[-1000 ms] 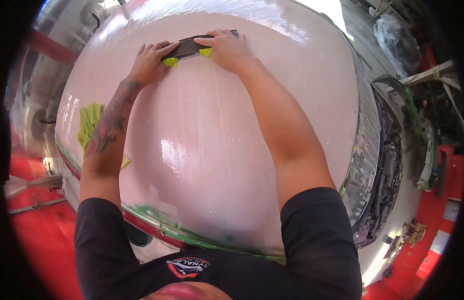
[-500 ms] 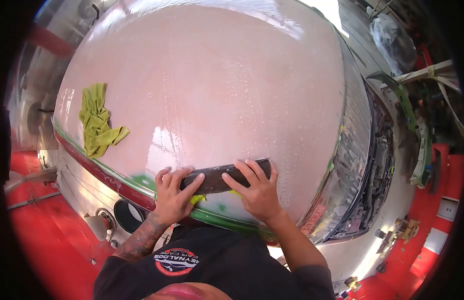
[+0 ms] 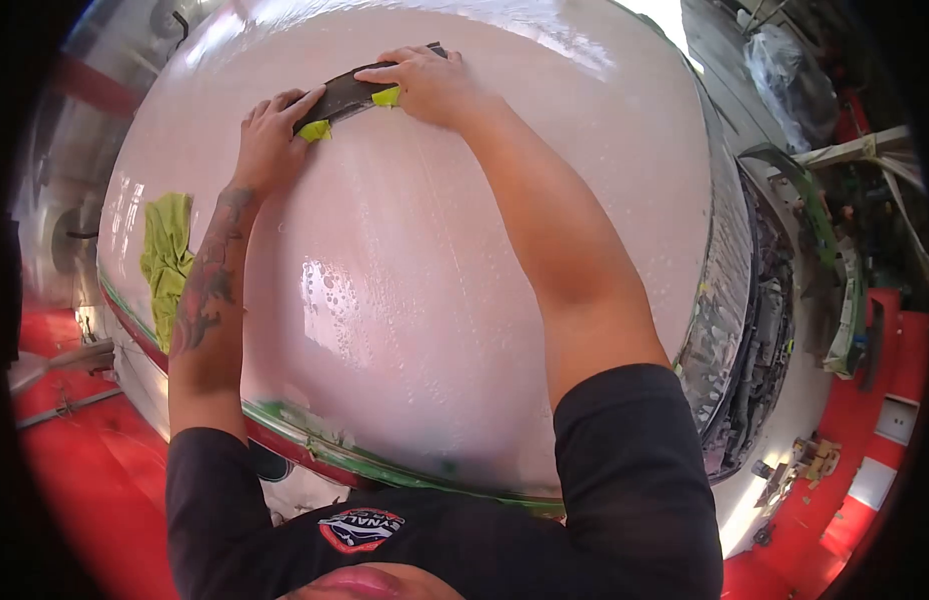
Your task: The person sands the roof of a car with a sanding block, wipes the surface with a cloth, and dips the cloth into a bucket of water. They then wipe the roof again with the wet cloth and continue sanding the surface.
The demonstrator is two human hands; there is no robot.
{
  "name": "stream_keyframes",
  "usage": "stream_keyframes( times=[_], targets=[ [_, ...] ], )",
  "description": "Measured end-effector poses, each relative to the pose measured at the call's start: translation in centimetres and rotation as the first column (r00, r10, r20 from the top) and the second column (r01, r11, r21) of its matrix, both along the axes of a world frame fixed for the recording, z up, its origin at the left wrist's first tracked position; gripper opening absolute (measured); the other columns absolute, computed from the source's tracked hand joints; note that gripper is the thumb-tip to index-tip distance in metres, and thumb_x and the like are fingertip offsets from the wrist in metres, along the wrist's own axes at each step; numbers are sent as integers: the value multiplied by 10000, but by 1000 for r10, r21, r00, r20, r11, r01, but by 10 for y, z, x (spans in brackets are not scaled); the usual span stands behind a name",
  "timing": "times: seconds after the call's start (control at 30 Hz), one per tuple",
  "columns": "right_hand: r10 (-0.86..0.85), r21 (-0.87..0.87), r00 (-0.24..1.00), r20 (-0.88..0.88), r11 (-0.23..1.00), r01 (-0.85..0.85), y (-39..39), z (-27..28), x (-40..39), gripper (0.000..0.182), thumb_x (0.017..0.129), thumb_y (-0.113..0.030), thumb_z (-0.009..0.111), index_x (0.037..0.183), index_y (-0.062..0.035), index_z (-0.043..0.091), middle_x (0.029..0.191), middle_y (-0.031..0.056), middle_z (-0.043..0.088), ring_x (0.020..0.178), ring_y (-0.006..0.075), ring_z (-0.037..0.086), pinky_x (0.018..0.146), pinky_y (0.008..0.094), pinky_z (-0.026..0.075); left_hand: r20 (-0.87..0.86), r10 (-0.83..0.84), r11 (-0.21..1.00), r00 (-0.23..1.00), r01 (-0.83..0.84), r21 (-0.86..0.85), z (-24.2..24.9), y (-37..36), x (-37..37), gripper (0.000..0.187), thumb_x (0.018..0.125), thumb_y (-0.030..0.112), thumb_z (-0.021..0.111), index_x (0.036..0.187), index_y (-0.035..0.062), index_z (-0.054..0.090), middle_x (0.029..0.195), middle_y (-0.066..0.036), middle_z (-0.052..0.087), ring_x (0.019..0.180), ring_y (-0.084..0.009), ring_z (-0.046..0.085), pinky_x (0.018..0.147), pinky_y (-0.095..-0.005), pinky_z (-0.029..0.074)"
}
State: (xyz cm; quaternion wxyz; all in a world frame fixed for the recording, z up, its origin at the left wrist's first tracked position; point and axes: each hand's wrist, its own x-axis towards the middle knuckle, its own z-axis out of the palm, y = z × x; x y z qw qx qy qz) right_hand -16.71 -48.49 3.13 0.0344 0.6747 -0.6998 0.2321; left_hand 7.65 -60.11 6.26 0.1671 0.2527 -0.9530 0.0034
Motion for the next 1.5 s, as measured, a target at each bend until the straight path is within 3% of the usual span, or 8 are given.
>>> stream_keyframes(
  times=[0.13, 0.5, 0.63, 0.8, 0.93, 1.03, 1.33, 1.5],
  targets=[
    [-35, 34, 999, 41, 999, 33, 29, 7, 19, 604, 924, -41, 586, 1398, -409, 644, 1476, -10, 567, 1409, 196, 481, 1127, 597, 316, -17, -41, 998, 999, 42, 48, 4, 18, 13, 538, 910, 198, 701, 1442, 213, 623, 1375, -96, 622, 1277, -312, 542, 1125, -473, 362],
    [-191, 143, 980, 52, 973, 182, 407, 23, 215, 485, 826, -83, 635, 1240, -308, 750, 1390, 38, 595, 1319, 252, 522, 1097, 590, 294, 9, -359, 858, 933, 327, 395, 24, 322, 170, 761, 701, 181, 794, 1440, 200, 612, 1312, -98, 576, 1160, -263, 557, 1099, -568, 320],
    [-155, 134, 988, -13, 979, 155, 373, 26, 193, 452, 830, -115, 655, 1229, -305, 749, 1393, 33, 594, 1312, 248, 522, 1055, 580, 317, 38, -364, 876, 930, 329, 353, 20, 292, 154, 750, 703, 182, 794, 1432, 210, 621, 1323, -84, 578, 1188, -248, 557, 1102, -559, 315],
    [16, 64, 1000, 9, 998, -17, 196, 26, 87, 559, 826, -40, 679, 1325, -290, 702, 1398, 22, 583, 1342, 238, 507, 1036, 587, 347, 19, -246, 958, 969, 240, 155, 19, 153, 78, 665, 777, 222, 798, 1421, 181, 635, 1290, -116, 597, 1203, -290, 549, 1062, -501, 352],
    [-45, -42, 999, -26, 998, 44, 32, 0, 16, 583, 932, -61, 581, 1399, -403, 647, 1497, -15, 553, 1423, 192, 468, 1137, 584, 320, 19, -131, 990, 991, 130, 48, 10, 10, 11, 581, 891, 138, 707, 1457, 229, 611, 1379, -103, 617, 1276, -337, 538, 1135, -457, 356],
    [-113, 76, 994, -6, 991, 113, 6, 11, 12, 565, 964, -94, 564, 1424, -416, 626, 1532, -27, 530, 1449, 176, 445, 1162, 572, 298, -8, -104, 991, 995, 104, 90, 5, -22, -5, 576, 900, 124, 691, 1458, 244, 608, 1386, -103, 621, 1280, -338, 543, 1157, -460, 348],
    [-26, 77, 999, 34, 997, 24, 274, 25, 156, 516, 856, -100, 663, 1318, -325, 707, 1423, 30, 573, 1358, 235, 499, 1083, 629, 303, -24, -166, 940, 986, 166, 299, 21, 232, 142, 750, 688, 156, 794, 1418, 230, 636, 1309, -91, 580, 1183, -294, 543, 1081, -499, 348],
    [-182, 159, 980, 85, 973, 167, 394, 33, 246, 451, 854, -137, 658, 1258, -318, 742, 1401, 31, 600, 1316, 248, 527, 1080, 623, 289, 86, -346, 880, 934, 291, 375, 25, 320, 207, 850, 642, 132, 772, 1469, 223, 593, 1341, -84, 572, 1204, -246, 571, 1139, -596, 301]
  ],
)
